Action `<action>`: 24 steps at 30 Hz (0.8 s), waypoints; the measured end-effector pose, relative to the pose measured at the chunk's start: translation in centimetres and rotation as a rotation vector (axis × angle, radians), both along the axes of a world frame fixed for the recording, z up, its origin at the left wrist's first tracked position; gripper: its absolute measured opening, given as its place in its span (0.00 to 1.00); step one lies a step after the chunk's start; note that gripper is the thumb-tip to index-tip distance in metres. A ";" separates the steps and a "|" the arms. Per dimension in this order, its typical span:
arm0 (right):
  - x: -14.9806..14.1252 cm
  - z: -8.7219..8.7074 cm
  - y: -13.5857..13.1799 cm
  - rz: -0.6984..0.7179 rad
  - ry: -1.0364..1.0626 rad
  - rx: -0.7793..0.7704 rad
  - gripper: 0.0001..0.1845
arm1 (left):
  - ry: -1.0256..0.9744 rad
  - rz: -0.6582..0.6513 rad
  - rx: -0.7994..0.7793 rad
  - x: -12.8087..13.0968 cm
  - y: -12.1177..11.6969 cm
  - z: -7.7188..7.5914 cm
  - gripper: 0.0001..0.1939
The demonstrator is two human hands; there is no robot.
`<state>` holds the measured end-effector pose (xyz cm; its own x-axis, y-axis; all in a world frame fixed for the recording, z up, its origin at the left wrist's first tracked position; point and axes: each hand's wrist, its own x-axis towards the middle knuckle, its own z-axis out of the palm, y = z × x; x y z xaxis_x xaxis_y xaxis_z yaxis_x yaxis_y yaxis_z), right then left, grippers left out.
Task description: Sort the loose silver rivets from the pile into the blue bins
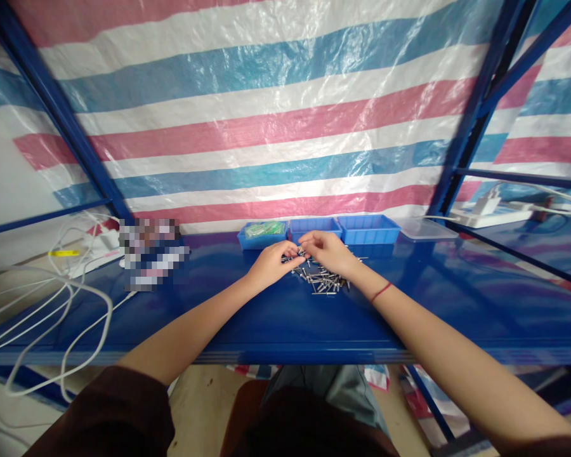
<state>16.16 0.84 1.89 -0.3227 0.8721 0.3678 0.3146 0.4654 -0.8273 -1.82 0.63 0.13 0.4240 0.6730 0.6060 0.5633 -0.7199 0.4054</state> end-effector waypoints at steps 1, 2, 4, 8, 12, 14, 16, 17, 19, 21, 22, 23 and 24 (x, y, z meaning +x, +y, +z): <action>-0.2 0.0 -0.2 -0.010 0.072 -0.064 0.14 | -0.054 0.002 -0.007 0.0 0.0 0.1 0.10; -0.3 0.1 -0.3 -0.019 0.130 -0.112 0.15 | -0.100 0.008 -0.009 0.1 -0.1 0.2 0.09; -0.6 0.3 -0.7 -0.031 0.202 -0.169 0.17 | -0.164 0.021 0.000 0.1 -0.2 0.5 0.08; -0.9 0.6 -1.2 0.005 0.239 -0.240 0.17 | -0.187 0.035 0.024 0.0 -0.5 0.9 0.07; -1.1 0.8 -1.4 0.001 0.248 -0.280 0.17 | -0.175 0.050 0.080 0.0 -0.8 1.1 0.09; -1.1 0.7 -1.3 -0.004 0.235 -0.265 0.16 | -0.171 0.051 0.119 0.0 -0.8 1.1 0.09; -1.0 0.5 -1.1 -0.008 0.231 -0.224 0.16 | -0.176 0.049 0.142 0.0 -0.7 1.1 0.09; -1.0 0.4 -1.0 -0.015 0.241 -0.199 0.16 | -0.180 0.048 0.145 -0.1 -0.7 1.1 0.08; -0.9 0.2 -0.7 -0.037 0.272 -0.143 0.18 | -0.192 0.053 0.135 -0.1 -0.5 1.1 0.08; -0.9 0.2 -0.6 -0.052 0.284 -0.070 0.20 | -0.205 0.064 0.108 -0.2 -0.2 1.0 0.08; -0.9 0.3 -0.6 -0.051 0.270 -0.024 0.20 | -0.208 0.066 0.092 -0.3 -0.1 1.0 0.08; -0.9 0.4 -0.7 -0.045 0.245 0.029 0.19 | -0.206 0.064 0.075 -0.4 0.1 0.9 0.08; -0.9 0.4 -0.8 -0.039 0.213 0.085 0.18 | -0.199 0.055 0.060 -0.4 0.2 0.9 0.08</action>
